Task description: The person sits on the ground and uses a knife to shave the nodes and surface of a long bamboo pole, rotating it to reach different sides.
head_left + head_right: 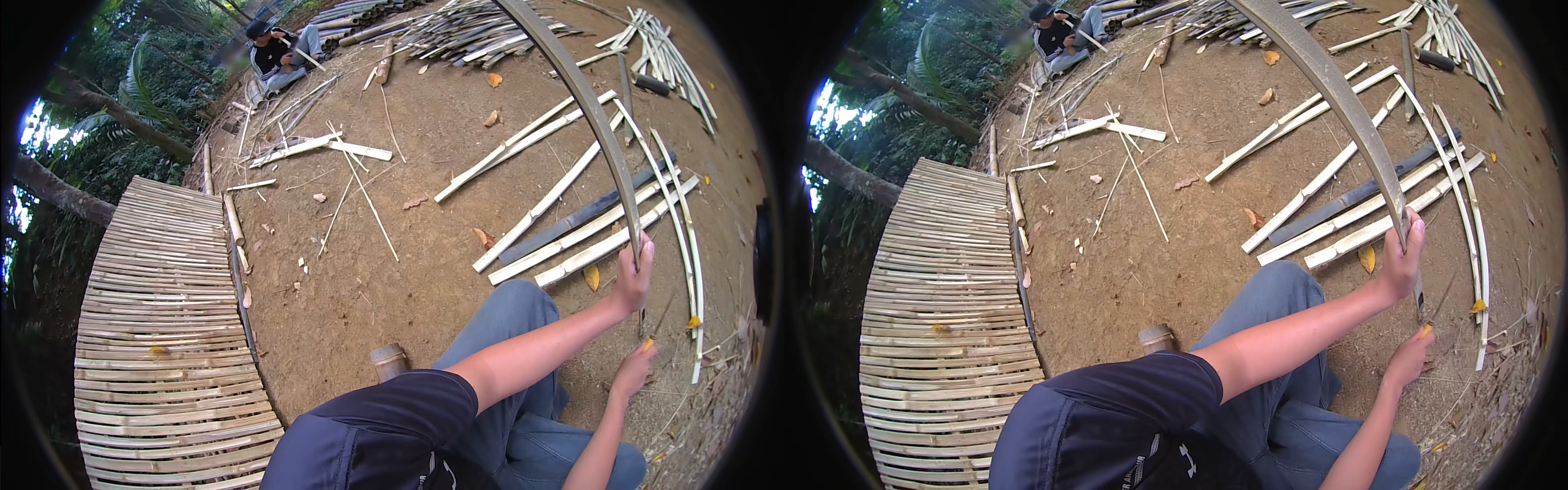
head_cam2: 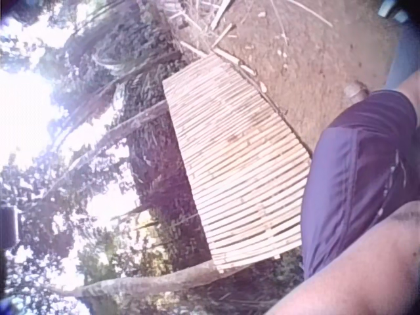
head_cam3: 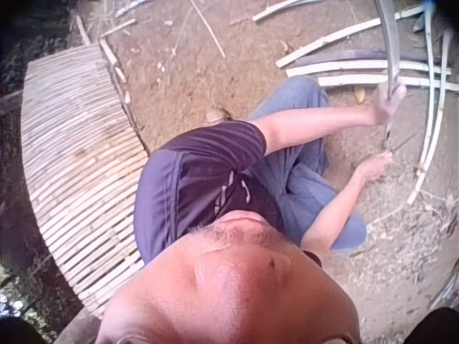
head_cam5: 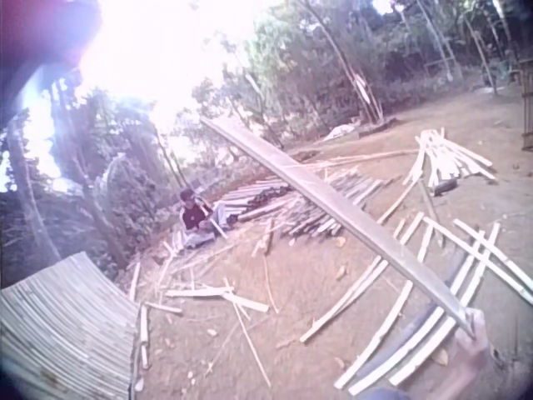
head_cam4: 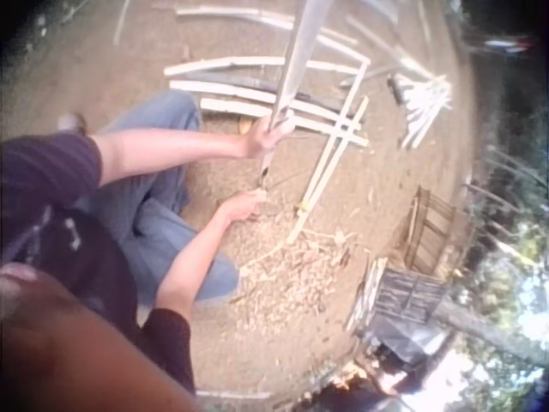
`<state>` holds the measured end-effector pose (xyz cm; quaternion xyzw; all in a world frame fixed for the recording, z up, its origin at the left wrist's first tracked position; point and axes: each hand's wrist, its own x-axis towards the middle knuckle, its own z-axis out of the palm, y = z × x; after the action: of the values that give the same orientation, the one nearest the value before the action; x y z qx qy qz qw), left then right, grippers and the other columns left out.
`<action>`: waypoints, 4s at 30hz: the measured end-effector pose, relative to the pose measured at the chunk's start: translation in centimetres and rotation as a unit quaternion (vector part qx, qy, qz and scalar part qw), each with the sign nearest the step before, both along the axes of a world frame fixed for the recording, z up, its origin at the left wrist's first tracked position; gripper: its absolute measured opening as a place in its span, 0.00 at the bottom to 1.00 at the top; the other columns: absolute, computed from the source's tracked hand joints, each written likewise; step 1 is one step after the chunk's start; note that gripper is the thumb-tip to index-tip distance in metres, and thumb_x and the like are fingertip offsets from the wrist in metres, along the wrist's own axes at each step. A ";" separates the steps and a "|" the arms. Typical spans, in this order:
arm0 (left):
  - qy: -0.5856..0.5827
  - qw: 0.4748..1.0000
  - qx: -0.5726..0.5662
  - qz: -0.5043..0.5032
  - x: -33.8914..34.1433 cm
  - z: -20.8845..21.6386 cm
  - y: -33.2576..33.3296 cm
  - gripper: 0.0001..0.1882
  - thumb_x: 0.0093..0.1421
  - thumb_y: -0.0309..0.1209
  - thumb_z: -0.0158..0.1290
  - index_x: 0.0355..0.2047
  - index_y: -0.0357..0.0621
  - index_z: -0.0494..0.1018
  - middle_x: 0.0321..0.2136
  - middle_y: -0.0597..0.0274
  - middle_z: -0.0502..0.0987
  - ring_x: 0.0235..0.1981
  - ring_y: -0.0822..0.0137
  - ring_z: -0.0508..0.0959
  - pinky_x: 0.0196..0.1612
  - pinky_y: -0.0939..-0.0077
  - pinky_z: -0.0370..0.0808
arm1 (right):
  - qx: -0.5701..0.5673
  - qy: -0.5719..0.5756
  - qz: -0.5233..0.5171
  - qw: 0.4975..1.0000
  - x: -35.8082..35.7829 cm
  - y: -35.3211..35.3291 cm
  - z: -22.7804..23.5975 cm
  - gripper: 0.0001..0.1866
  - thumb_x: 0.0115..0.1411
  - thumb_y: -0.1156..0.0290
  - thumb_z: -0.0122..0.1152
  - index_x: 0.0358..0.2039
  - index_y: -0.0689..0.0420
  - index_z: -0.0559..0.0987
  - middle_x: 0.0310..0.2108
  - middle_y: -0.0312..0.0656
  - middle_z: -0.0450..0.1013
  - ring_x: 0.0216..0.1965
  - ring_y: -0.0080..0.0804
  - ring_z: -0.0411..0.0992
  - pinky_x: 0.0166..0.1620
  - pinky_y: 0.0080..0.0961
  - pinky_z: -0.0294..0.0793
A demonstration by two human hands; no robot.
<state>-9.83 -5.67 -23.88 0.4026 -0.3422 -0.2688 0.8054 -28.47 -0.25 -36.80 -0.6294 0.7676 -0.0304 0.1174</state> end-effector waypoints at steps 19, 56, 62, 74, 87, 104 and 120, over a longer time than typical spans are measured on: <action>0.031 0.999 -0.022 -0.017 1.1 -1.0 -1.4 0.11 0.71 0.36 0.41 0.30 0.53 0.59 0.19 0.77 0.58 0.17 0.82 0.58 0.18 0.83 0.57 | -0.005 -0.043 -0.046 0.998 -0.5 -0.6 1.2 0.21 0.70 0.50 0.42 0.49 0.54 0.71 0.34 0.54 0.78 0.38 0.57 0.77 0.38 0.52 0.76; 0.190 0.972 -0.111 -0.082 0.7 1.0 -0.8 0.14 0.69 0.36 0.43 0.26 0.52 0.57 0.14 0.73 0.56 0.13 0.79 0.56 0.16 0.82 0.52 | 0.069 0.000 0.033 0.997 -2.2 -1.0 0.5 0.19 0.70 0.58 0.42 0.46 0.62 0.70 0.31 0.60 0.78 0.35 0.58 0.78 0.39 0.51 0.76; 0.119 0.988 -0.095 -0.029 0.7 0.1 -0.9 0.11 0.69 0.36 0.44 0.29 0.52 0.58 0.14 0.73 0.57 0.13 0.79 0.57 0.16 0.82 0.55 | 0.001 -0.050 0.013 0.999 -1.3 -0.8 2.5 0.21 0.70 0.55 0.43 0.45 0.61 0.72 0.31 0.57 0.78 0.36 0.57 0.79 0.39 0.50 0.77; 0.073 0.994 -0.085 -0.009 1.6 0.2 1.2 0.10 0.67 0.31 0.38 0.28 0.47 0.53 0.12 0.70 0.53 0.12 0.77 0.52 0.16 0.77 0.51 | 0.055 0.018 0.039 0.998 -2.6 -0.7 0.1 0.17 0.70 0.57 0.43 0.46 0.59 0.68 0.32 0.60 0.77 0.35 0.58 0.78 0.37 0.52 0.76; 0.104 0.989 -0.109 -0.001 2.2 -0.5 1.2 0.11 0.69 0.30 0.39 0.27 0.45 0.56 0.12 0.72 0.57 0.11 0.81 0.54 0.13 0.81 0.52 | -0.107 -0.048 0.042 0.992 -0.5 -1.1 4.0 0.19 0.69 0.56 0.44 0.47 0.59 0.69 0.31 0.56 0.78 0.33 0.57 0.78 0.37 0.51 0.76; 0.092 0.991 -0.092 0.005 1.8 -0.5 0.9 0.11 0.69 0.30 0.39 0.28 0.44 0.58 0.12 0.72 0.58 0.11 0.81 0.54 0.14 0.82 0.54 | 0.035 0.025 0.039 0.998 -2.2 -1.2 2.3 0.21 0.68 0.53 0.45 0.45 0.60 0.71 0.33 0.57 0.78 0.37 0.59 0.78 0.40 0.53 0.77; 0.079 0.992 -0.098 -0.014 1.1 -0.1 0.9 0.11 0.69 0.31 0.40 0.27 0.44 0.58 0.13 0.73 0.59 0.12 0.82 0.55 0.14 0.83 0.53 | 0.082 0.046 0.057 0.994 -3.1 -0.2 -1.0 0.19 0.70 0.55 0.44 0.44 0.60 0.70 0.32 0.59 0.78 0.37 0.60 0.78 0.40 0.53 0.77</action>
<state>-8.73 -4.75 -23.97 0.2950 -0.3077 -0.2759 0.8615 -31.54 -0.47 -37.81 -0.6611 0.7349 0.0682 0.1349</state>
